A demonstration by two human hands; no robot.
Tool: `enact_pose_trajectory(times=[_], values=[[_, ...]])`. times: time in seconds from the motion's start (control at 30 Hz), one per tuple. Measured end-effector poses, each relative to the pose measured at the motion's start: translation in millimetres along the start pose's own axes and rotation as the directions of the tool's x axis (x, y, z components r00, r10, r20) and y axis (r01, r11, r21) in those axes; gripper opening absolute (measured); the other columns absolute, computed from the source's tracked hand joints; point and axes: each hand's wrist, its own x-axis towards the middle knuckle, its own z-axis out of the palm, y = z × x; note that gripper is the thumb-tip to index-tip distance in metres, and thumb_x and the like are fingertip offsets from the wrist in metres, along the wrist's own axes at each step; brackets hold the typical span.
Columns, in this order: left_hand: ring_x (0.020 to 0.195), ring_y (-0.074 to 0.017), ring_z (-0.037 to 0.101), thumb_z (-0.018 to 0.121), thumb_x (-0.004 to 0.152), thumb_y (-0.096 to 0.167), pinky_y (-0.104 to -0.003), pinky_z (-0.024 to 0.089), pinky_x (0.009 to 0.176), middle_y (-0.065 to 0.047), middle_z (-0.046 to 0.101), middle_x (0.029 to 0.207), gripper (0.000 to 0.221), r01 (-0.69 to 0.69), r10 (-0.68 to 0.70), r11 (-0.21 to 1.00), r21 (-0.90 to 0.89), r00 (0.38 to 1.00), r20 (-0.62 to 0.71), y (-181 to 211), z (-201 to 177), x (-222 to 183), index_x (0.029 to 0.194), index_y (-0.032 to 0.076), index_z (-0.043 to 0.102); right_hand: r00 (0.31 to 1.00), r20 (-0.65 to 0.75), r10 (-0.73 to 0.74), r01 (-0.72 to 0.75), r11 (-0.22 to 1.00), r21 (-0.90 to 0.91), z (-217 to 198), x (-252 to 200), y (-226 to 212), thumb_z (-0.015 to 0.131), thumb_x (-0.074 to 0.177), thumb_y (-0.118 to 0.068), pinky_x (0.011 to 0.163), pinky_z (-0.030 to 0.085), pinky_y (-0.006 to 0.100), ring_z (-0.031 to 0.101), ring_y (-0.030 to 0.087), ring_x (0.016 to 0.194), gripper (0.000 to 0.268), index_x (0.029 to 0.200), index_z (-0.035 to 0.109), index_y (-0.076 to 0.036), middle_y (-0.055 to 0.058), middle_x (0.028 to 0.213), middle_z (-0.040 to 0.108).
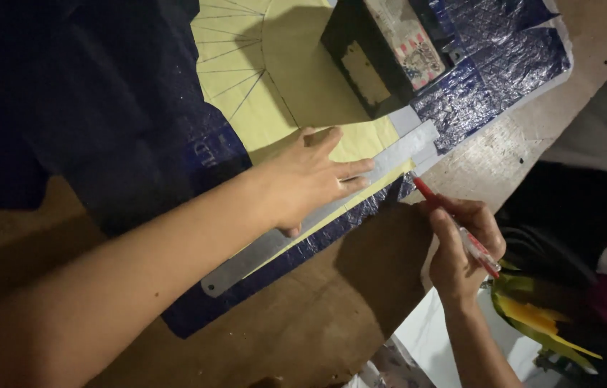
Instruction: Using a ruler and pen to draw marking lines on a paper pattern piece placed over fabric.
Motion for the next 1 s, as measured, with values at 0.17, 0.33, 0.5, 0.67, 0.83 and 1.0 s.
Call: enact_pose_trajectory(times=[0.17,0.33,0.5,0.67,0.83,1.0], values=[[0.146,-0.0523,0.028,0.103,0.054,0.044,-0.07,0.039,0.112,0.0,0.024,0.171,0.119,-0.003,0.003,1.0,0.018,1.0,0.021,-2,6,1,0.155,0.018,0.045,1.0,0.023,0.001,0.001,0.997,-0.077,2,2,-5,0.072,0.087,-0.007,0.077,0.057,0.035,0.074,0.026,0.085,0.026,0.106,0.069,0.01,0.024,0.087,0.072],[0.144,-0.0543,0.029,0.104,0.053,0.041,-0.072,0.038,0.112,0.004,0.026,0.17,0.116,-0.017,0.017,1.0,0.003,1.0,0.008,-2,10,2,0.153,0.018,0.048,0.999,0.026,0.025,-0.021,0.986,-0.163,5,1,-9,0.071,0.088,-0.007,0.077,0.057,0.035,0.074,0.025,0.086,0.024,0.107,0.07,0.008,0.022,0.089,0.072],[0.142,-0.056,0.031,0.106,0.048,0.04,-0.074,0.039,0.109,0.003,0.031,0.168,0.122,-0.034,0.034,0.999,0.005,0.999,-0.012,-2,18,6,0.153,0.019,0.049,1.0,0.025,0.018,-0.012,0.976,-0.217,7,1,-15,0.071,0.091,-0.016,0.074,0.053,0.035,0.07,0.024,0.084,0.028,0.105,0.069,0.008,0.02,0.087,0.07],[0.145,-0.0558,0.018,0.102,0.055,0.045,-0.076,0.035,0.111,0.01,0.017,0.169,0.125,-0.011,0.005,0.997,0.072,0.996,0.084,0,14,10,0.157,0.026,0.033,0.995,0.094,-0.023,0.058,0.918,-0.392,-7,6,-2,0.072,0.093,-0.013,0.072,0.047,0.033,0.063,0.019,0.083,0.018,0.102,0.07,0.002,0.016,0.09,0.069],[0.151,-0.0532,0.003,0.101,0.06,0.04,-0.084,0.03,0.109,0.018,0.007,0.169,0.128,0.012,-0.01,1.0,-0.011,0.985,0.172,-5,33,25,0.161,0.039,0.023,0.983,0.184,-0.021,0.117,0.839,-0.532,-16,6,1,0.08,0.1,-0.014,0.074,0.042,0.032,0.057,0.016,0.082,0.017,0.107,0.073,0.001,0.01,0.092,0.069],[0.149,-0.0508,-0.002,0.088,0.077,0.029,-0.087,0.024,0.111,0.014,0.013,0.17,0.1,-0.017,0.023,0.999,-0.049,0.992,0.122,-6,27,19,0.159,0.038,0.031,0.93,0.304,-0.206,0.351,0.74,-0.574,-32,11,20,0.087,0.105,0.0,0.083,0.048,0.04,0.064,0.029,0.09,0.018,0.113,0.074,0.01,0.021,0.102,0.073]])
